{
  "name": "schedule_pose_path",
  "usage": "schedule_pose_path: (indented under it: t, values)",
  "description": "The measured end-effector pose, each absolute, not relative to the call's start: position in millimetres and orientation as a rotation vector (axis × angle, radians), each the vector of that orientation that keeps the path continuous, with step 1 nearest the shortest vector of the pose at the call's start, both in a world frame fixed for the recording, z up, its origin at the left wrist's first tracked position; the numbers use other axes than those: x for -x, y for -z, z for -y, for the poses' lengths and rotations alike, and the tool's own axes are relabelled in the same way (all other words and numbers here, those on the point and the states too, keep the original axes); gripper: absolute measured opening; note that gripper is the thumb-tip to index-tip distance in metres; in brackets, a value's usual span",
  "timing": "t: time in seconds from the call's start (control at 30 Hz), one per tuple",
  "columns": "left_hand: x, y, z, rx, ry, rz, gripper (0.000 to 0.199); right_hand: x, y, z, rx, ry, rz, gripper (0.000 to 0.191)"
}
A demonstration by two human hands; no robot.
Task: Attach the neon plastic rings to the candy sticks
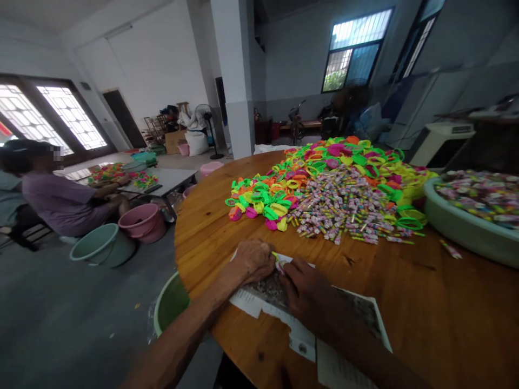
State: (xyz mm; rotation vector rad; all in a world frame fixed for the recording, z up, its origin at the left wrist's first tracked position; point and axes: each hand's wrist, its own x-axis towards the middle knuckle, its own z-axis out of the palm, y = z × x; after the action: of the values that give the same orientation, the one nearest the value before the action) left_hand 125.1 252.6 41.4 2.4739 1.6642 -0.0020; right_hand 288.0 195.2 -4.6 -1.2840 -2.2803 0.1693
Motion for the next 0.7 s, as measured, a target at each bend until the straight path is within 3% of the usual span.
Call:
schedule_pose_path:
  t: [0.2, 0.4, 0.7]
  values:
    - [-110, -31, -254, -2.484, -0.092, -1.53, 0.031, -283, 12, -192, 1.32, 0.066, 2.306, 0.017]
    - [-93, -21, -252, -2.51, -0.332, -1.274, 0.028, -284, 15, -191, 1.25, 0.058, 2.321, 0.017]
    - [-98, -15, -245, -2.473, -0.42, -1.337, 0.026, -291, 27, -196, 1.119, 0.071, 2.326, 0.017]
